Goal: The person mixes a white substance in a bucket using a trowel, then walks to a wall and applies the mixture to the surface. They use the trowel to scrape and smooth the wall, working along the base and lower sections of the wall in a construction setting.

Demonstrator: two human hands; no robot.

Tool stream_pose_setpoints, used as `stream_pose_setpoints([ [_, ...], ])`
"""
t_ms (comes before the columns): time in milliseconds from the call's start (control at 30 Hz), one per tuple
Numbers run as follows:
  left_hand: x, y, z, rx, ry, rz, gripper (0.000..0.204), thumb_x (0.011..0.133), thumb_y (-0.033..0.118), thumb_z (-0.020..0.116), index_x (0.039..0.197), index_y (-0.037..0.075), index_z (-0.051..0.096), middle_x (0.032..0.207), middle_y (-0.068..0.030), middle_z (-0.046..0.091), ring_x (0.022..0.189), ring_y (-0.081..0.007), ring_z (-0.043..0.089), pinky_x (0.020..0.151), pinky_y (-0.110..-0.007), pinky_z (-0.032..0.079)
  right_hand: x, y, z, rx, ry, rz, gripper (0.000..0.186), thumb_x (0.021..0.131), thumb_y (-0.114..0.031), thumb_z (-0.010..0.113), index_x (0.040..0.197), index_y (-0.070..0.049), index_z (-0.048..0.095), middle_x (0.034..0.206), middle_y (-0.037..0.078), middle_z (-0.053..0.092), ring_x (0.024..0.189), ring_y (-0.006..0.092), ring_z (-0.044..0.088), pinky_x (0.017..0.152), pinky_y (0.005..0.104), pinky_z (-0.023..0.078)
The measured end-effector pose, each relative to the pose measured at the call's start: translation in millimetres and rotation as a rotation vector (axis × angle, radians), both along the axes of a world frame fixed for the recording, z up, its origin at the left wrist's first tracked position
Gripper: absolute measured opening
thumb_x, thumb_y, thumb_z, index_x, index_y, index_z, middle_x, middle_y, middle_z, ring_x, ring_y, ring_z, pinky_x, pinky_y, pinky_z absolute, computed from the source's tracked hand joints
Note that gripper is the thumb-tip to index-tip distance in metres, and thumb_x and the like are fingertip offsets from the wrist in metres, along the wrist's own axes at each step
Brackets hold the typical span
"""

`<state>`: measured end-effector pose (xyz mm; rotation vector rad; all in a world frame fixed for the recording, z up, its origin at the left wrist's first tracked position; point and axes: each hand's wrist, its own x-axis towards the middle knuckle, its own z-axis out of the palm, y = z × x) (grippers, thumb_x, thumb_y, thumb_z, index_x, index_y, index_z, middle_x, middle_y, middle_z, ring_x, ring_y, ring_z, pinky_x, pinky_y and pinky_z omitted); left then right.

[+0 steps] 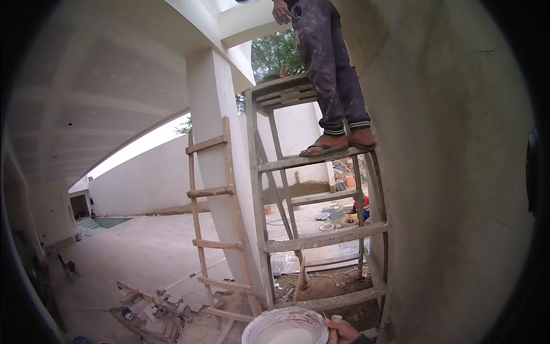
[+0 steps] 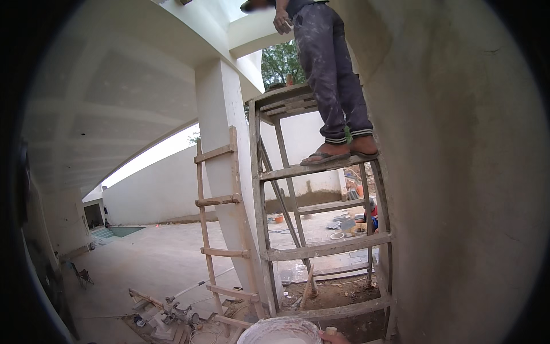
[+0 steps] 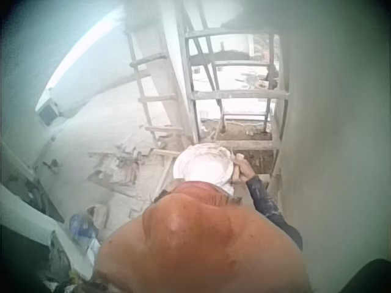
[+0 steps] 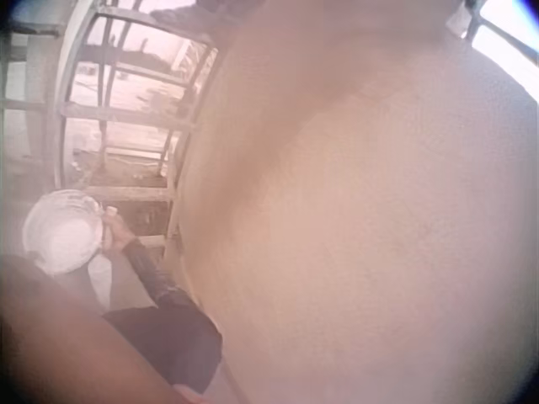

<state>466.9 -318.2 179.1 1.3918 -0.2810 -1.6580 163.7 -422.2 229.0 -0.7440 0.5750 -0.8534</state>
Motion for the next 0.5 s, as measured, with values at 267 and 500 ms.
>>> stream_pose_setpoints([
  [267,-48.5,-98.6,139.7,-0.548,-0.264,0.005,0.044,0.079,0.024,0.062,0.114,0.002,0.048,0.103,-0.0109,0.056,0.094,-0.0234,0.055,0.076,-0.037,0.046,-42.1,-125.0,78.8,-0.061,-0.217,0.015,0.021,0.083,-0.004,0.055,0.102,0.005,0.053,0.095,0.013,0.061,0.081,0.0208,0.062,0.071,0.0314,0.050],
  [500,-15.8,-210.7,282.5,-1.325,-0.127,-0.295,0.069,0.088,0.050,0.047,0.134,0.000,0.032,0.136,-0.0137,0.040,0.126,-0.0254,0.036,0.105,-0.043,0.025,-24.2,-205.9,244.7,-0.368,-0.426,-0.055,0.021,0.086,-0.014,0.058,0.101,-0.002,0.052,0.090,0.006,0.061,0.075,0.0136,0.062,0.064,0.0244,0.053],
])
